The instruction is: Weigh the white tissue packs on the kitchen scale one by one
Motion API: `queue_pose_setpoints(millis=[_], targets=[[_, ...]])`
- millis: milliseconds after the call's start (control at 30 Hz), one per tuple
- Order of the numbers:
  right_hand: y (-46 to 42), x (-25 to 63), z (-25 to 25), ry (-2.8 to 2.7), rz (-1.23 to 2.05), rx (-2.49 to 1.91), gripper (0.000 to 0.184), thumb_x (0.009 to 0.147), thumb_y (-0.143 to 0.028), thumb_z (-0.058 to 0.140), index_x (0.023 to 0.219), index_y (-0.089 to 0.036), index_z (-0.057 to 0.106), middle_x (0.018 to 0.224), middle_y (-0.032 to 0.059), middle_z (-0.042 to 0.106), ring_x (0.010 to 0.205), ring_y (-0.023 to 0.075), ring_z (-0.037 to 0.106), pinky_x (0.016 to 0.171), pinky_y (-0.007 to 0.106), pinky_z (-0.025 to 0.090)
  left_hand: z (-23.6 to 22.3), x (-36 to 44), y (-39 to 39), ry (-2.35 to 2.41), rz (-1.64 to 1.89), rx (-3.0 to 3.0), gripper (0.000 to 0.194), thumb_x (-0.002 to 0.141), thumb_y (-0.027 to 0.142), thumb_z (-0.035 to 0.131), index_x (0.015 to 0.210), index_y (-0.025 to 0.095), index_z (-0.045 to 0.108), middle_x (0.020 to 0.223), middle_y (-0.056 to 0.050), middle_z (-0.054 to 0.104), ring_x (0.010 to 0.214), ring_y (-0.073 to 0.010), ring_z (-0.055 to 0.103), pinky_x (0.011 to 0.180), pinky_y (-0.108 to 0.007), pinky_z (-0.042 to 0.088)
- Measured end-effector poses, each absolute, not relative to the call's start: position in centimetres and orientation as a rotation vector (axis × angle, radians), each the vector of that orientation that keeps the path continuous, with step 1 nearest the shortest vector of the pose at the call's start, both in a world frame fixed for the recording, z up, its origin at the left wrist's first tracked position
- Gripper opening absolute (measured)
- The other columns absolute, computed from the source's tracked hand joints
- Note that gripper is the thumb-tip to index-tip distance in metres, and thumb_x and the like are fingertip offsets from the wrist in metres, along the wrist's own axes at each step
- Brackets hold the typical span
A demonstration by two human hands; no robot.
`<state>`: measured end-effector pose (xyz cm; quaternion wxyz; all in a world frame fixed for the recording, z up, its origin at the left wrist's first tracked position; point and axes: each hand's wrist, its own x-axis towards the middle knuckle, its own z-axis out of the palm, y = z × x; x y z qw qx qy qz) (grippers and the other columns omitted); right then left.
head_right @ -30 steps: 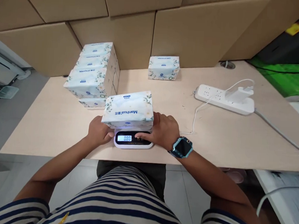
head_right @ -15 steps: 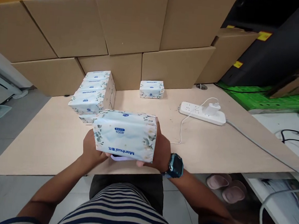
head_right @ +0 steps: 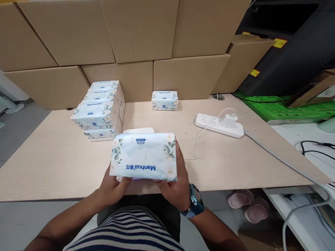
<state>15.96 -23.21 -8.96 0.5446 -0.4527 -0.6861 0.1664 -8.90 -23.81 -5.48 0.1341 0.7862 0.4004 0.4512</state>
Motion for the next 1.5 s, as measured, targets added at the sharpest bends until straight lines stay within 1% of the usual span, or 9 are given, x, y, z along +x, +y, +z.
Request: queue_pose_setpoints(millis=[167, 300, 500, 633, 933, 1100, 1267, 1400, 1500], targets=[[-23.0, 16.3, -9.3, -1.564, 0.394, -1.099, 0.087, 0.098, -0.058, 0.076, 0.172, -0.028, 0.041, 0.155, 0.0191, 0.071, 0.136, 0.037, 0.076, 0.103, 0.051, 0.071, -6.1, -9.4, -24.1, 1.285, 1.305, 1.985, 0.092, 0.104, 0.043, 0.073, 0.18, 0.038, 0.02, 0.18, -0.013, 0.046, 0.165, -0.0348, 0.05, 0.131, -0.055, 0.053], [-22.6, 16.1, -10.2, -1.568, 0.356, -1.143, 0.087, 0.095, -0.064, 0.078, 0.167, -0.025, 0.048, 0.146, 0.0205, 0.076, 0.127, 0.0376, 0.08, 0.096, 0.05, 0.073, -7.3, -10.1, -24.1, 1.321, 1.367, 1.954, 0.09, 0.103, 0.042, 0.075, 0.179, 0.039, 0.026, 0.182, -0.01, 0.043, 0.165, -0.0329, 0.05, 0.132, -0.05, 0.052], [-22.3, 15.4, -10.7, -1.567, 0.242, -1.05, 0.087, 0.097, -0.063, 0.074, 0.172, -0.031, 0.043, 0.142, 0.0197, 0.078, 0.12, 0.0401, 0.083, 0.088, 0.057, 0.075, -7.6, -10.2, -23.8, 1.302, 1.469, 1.996, 0.088, 0.1, 0.041, 0.078, 0.176, 0.042, 0.034, 0.178, -0.011, 0.049, 0.161, -0.0347, 0.055, 0.125, -0.054, 0.058], [-22.7, 15.5, -10.0, -1.549, 0.102, -0.994, 0.089, 0.097, -0.063, 0.073, 0.175, -0.034, 0.041, 0.164, 0.022, 0.059, 0.147, 0.0452, 0.065, 0.106, 0.069, 0.067, -7.7, -10.4, -24.2, 1.302, 1.44, 2.097, 0.086, 0.099, 0.038, 0.079, 0.174, 0.042, 0.038, 0.178, -0.013, 0.05, 0.166, -0.037, 0.049, 0.13, -0.062, 0.052], [-20.4, 16.5, -8.6, -1.491, -0.006, -1.003, 0.092, 0.098, -0.057, 0.075, 0.176, -0.033, 0.034, 0.156, 0.0209, 0.062, 0.144, 0.0416, 0.066, 0.113, 0.067, 0.063, -3.1, -9.2, -21.4, 0.952, 1.199, 2.36, 0.113, 0.105, 0.056, 0.065, 0.18, 0.032, -0.016, 0.19, -0.019, 0.017, 0.178, -0.0407, 0.011, 0.14, -0.071, 0.033], [-8.5, 19.0, -1.1, -1.506, -0.011, -0.993, 0.096, 0.105, -0.069, 0.052, 0.18, -0.025, 0.011, 0.179, 0.0224, 0.039, 0.166, 0.038, 0.045, 0.129, 0.066, 0.049, 5.8, -4.6, -11.4, 1.022, 1.306, 2.178, 0.107, 0.103, 0.078, 0.055, 0.182, 0.028, 0.001, 0.193, -0.008, 0.001, 0.18, -0.0314, -0.006, 0.148, -0.053, 0.007], [2.4, 20.8, 1.6, -1.568, 0.175, -1.354, 0.106, 0.094, -0.068, 0.064, 0.177, -0.013, 0.026, 0.179, 0.026, 0.04, 0.168, 0.0449, 0.04, 0.135, 0.067, 0.039, 8.1, -0.5, -2.7, 1.412, 1.276, 1.45, 0.105, 0.108, 0.056, 0.061, 0.18, 0.015, -0.003, 0.191, -0.012, -0.015, 0.176, -0.0227, -0.023, 0.144, -0.038, -0.009], [4.1, 20.8, -2.0, -1.606, 0.312, -1.412, 0.111, 0.09, -0.065, 0.069, 0.177, -0.015, 0.023, 0.181, 0.0269, 0.035, 0.166, 0.0475, 0.04, 0.133, 0.072, 0.039, 4.6, -0.3, -0.2, 1.36, 1.15, 1.278, 0.103, 0.107, 0.062, 0.059, 0.181, 0.015, 0.004, 0.191, -0.015, -0.004, 0.179, -0.0294, -0.008, 0.146, -0.047, 0.002], [4.5, 20.1, -3.6, -1.621, 0.376, -1.396, 0.107, 0.088, -0.055, 0.073, 0.176, -0.017, 0.026, 0.186, 0.0217, 0.029, 0.174, 0.0431, 0.025, 0.139, 0.07, 0.03, 2.6, -0.6, 1.7, 1.288, 1.151, 1.26, 0.097, 0.111, 0.073, 0.037, 0.18, 0.01, 0.012, 0.191, -0.019, 0.001, 0.179, -0.0383, -0.002, 0.145, -0.061, 0.004]])
